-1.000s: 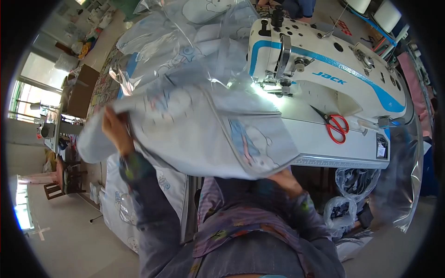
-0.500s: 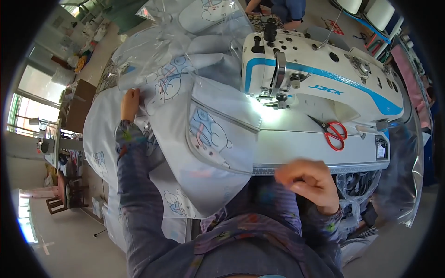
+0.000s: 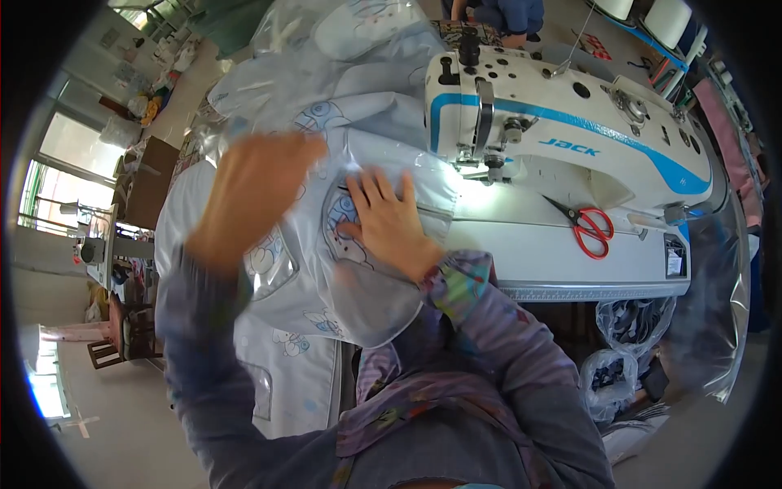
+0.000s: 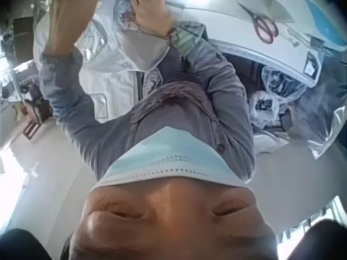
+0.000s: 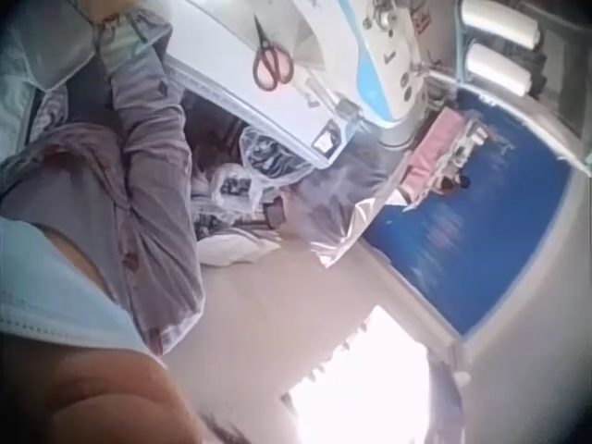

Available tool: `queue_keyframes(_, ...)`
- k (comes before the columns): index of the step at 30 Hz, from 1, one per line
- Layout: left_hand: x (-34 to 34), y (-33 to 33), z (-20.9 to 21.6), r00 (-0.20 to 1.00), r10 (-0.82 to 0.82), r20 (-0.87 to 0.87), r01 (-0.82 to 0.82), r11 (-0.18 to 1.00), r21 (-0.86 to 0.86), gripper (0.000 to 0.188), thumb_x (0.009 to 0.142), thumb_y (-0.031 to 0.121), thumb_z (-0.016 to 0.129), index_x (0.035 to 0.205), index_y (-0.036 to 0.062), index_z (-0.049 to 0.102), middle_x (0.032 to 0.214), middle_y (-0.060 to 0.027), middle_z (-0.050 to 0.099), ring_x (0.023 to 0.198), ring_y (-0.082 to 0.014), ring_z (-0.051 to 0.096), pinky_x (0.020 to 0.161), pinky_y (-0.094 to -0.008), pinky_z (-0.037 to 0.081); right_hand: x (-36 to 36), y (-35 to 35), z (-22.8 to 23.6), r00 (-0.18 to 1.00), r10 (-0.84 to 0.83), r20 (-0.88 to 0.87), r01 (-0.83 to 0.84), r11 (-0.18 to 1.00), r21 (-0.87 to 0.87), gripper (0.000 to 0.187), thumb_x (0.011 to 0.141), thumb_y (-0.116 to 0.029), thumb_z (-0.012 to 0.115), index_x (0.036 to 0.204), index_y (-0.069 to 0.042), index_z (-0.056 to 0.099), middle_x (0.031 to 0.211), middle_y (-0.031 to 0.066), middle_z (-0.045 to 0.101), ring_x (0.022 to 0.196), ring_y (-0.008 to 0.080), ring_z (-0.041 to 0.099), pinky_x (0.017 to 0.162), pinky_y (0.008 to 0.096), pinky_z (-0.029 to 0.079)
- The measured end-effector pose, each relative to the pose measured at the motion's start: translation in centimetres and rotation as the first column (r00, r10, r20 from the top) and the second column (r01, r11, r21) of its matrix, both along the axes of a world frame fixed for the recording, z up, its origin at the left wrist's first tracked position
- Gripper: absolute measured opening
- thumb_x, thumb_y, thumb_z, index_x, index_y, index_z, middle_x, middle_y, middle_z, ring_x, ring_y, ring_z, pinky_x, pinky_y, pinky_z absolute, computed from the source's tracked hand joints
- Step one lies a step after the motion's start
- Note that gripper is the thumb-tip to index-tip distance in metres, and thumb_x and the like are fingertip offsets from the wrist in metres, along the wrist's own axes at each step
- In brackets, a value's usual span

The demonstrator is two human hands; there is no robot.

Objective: Sewing transparent plastic covers onto printed fabric items using an industrial sewing machine.

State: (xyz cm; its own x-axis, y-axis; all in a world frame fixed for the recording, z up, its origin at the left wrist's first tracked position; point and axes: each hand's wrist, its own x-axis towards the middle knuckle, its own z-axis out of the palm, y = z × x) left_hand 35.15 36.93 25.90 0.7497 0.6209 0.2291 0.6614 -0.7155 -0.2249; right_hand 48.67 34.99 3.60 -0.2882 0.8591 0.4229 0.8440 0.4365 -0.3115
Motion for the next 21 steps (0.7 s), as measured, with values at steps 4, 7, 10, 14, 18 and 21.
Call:
queue_keyframes(4, 2.5, -14.2, -6.6, 0.977, -0.196, -0.088, 0.192, 0.98, -0.057, 0.03, 0.084, 0.014, 0.065, 0.113, 0.0083, 0.065, 0.061, -0.0009, 0.05, 0.047, -0.0192, 0.055, 0.044, -0.0372, 0.044, -1.0, 1.2, -1.4, 0.994, -0.101, 0.04, 0.099, 0.994, 0.038, 0.075, 0.096, -0.051, 0.061, 0.147, 0.003, 0.05, 0.157, 0.0201, 0.046, 0.145, 0.0345, 0.043, 0.118, 0.0682, 0.022)
queue_keyframes(7, -0.1, -15.4, -10.6, 0.977, 0.115, -0.179, -0.172, 0.921, -0.35, 0.034, 0.084, 0.012, 0.064, 0.118, 0.004, 0.063, 0.068, -0.0012, 0.056, 0.055, -0.0194, 0.061, 0.049, -0.0361, 0.049, 0.4, -3.9, -0.9, 0.983, -0.013, 0.183, -0.009, 0.993, 0.119, 0.067, 0.097, -0.043, 0.062, 0.145, 0.003, 0.054, 0.156, 0.0193, 0.047, 0.141, 0.0333, 0.048, 0.118, 0.0674, 0.026)
queue_keyframes(10, -1.4, -14.5, -11.1, 0.915, 0.364, -0.176, -0.399, 0.882, -0.252, 0.034, 0.085, 0.011, 0.062, 0.117, 0.0016, 0.063, 0.089, -0.0039, 0.065, 0.082, -0.0212, 0.069, 0.065, -0.0365, 0.055, 3.3, -13.1, 0.6, 0.971, 0.237, -0.019, -0.237, 0.963, -0.125, 0.062, 0.092, -0.029, 0.067, 0.147, -0.002, 0.054, 0.153, 0.0181, 0.051, 0.143, 0.0341, 0.047, 0.12, 0.0604, 0.03)
queue_keyframes(14, 3.8, -13.5, -11.6, 0.981, 0.174, 0.09, -0.18, 0.982, 0.058, 0.032, 0.085, 0.013, 0.061, 0.115, 0.0021, 0.064, 0.107, -0.005, 0.063, 0.103, -0.023, 0.064, 0.084, -0.0385, 0.054, 8.0, -19.9, 0.2, 0.861, -0.057, -0.505, -0.212, 0.863, -0.459, 0.06, 0.09, -0.015, 0.075, 0.146, -0.007, 0.056, 0.133, 0.0223, 0.062, 0.123, 0.0379, 0.061, 0.105, 0.0477, 0.048)
queue_keyframes(18, 9.5, -9.5, -14.9, 0.987, 0.137, 0.079, -0.144, 0.985, 0.093, 0.025, 0.082, 0.013, 0.064, 0.105, 0.0025, 0.066, 0.103, -0.005, 0.06, 0.098, -0.0231, 0.062, 0.086, -0.0378, 0.054, 7.5, -19.0, -2.4, 0.787, 0.01, -0.617, -0.195, 0.953, -0.233, 0.06, 0.093, -0.015, 0.074, 0.148, -0.006, 0.05, 0.097, 0.0199, 0.062, 0.082, 0.0356, 0.063, 0.073, 0.0435, 0.053)
queue_keyframes(21, 9.6, -8.2, -15.9, 0.976, 0.217, -0.001, -0.217, 0.976, -0.015, 0.021, 0.079, 0.011, 0.067, 0.098, 0.0028, 0.066, 0.1, -0.006, 0.06, 0.094, -0.0223, 0.064, 0.078, -0.0344, 0.057, 4.8, -17.9, -3.6, 0.46, -0.066, -0.886, -0.44, 0.849, -0.292, 0.059, 0.097, -0.006, 0.068, 0.152, -0.006, 0.044, 0.105, 0.0129, 0.063, 0.091, 0.0221, 0.064, 0.076, 0.0309, 0.051)
